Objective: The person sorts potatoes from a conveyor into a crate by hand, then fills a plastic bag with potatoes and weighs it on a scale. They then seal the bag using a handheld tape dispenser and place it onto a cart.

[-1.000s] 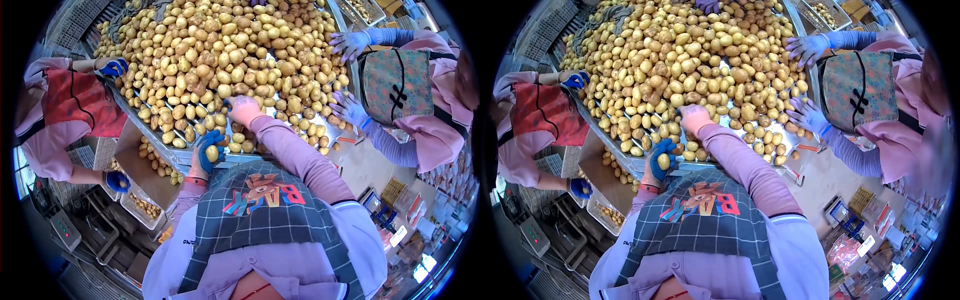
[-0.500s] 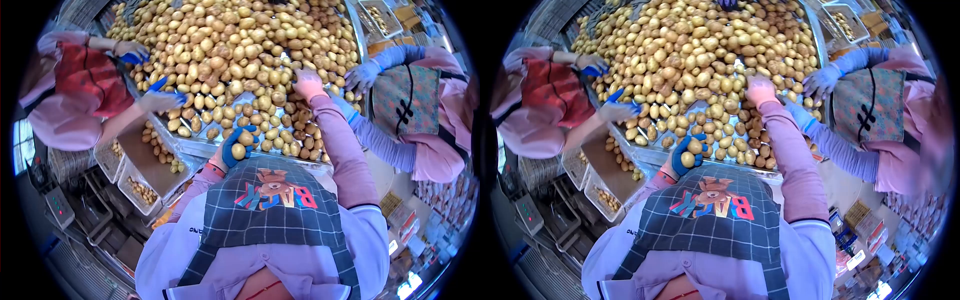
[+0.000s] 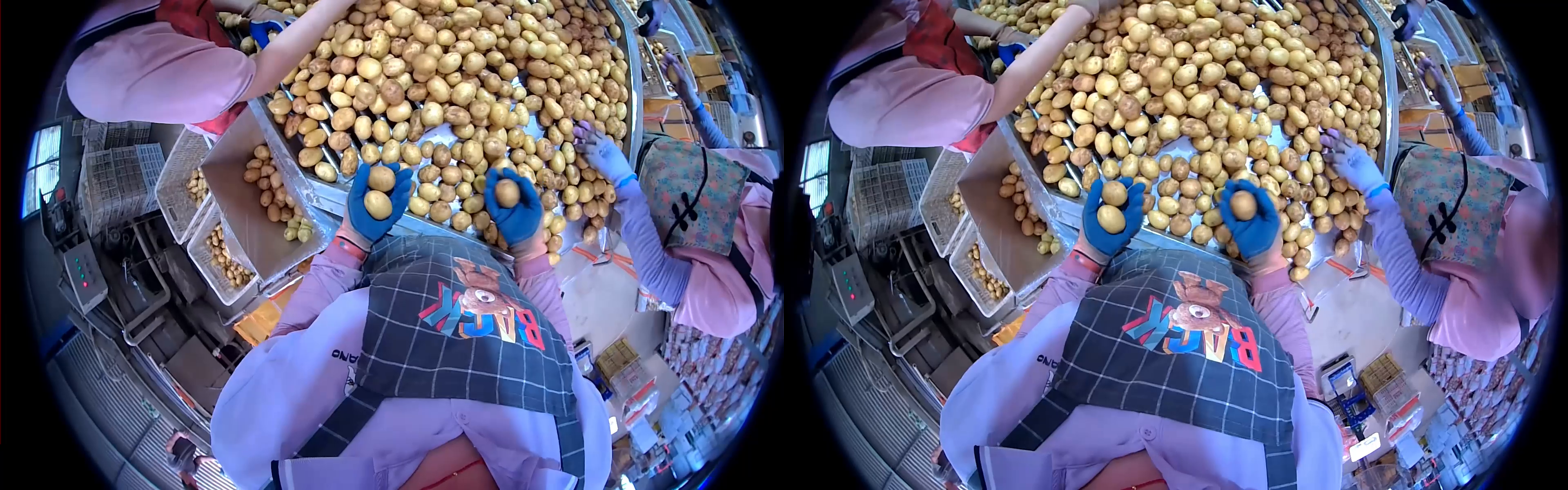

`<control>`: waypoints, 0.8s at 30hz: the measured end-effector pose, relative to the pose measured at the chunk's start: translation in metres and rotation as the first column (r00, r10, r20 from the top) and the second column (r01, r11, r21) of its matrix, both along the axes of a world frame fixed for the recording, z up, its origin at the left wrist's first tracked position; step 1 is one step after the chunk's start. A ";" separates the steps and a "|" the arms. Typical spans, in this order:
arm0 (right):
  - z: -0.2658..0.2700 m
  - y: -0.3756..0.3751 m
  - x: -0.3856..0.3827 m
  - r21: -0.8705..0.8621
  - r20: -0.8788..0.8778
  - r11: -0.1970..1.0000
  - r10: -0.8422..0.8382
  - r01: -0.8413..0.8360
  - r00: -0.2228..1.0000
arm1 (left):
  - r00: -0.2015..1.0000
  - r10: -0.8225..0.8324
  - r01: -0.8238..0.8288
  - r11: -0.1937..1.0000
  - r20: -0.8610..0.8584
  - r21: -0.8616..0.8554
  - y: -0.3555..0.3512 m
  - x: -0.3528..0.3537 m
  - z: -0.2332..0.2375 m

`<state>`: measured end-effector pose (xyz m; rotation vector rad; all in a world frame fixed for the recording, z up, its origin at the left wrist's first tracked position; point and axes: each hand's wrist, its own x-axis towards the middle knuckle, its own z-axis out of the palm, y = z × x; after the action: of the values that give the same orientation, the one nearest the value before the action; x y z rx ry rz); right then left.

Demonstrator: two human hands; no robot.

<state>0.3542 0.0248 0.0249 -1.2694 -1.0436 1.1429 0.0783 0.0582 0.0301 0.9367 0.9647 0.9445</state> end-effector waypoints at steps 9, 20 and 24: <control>0.050 0.018 -0.037 -0.236 -0.414 0.962 0.027 -0.136 0.910 | 0.981 -0.089 0.088 0.996 0.171 0.019 -0.002 0.029 0.017; 0.036 0.009 -0.053 -0.472 -0.494 0.833 0.023 -0.290 0.869 | 0.855 0.175 0.038 0.917 0.488 -0.396 0.006 -0.011 0.047; 0.061 0.017 -0.070 -0.289 -0.535 0.870 0.199 -0.399 0.821 | 0.950 -0.175 0.202 0.976 0.257 -0.083 -0.003 0.022 0.049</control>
<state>0.2847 0.0419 0.0857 -1.0312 -0.6574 1.8872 0.0998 0.0548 0.0796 0.7821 0.6925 0.8167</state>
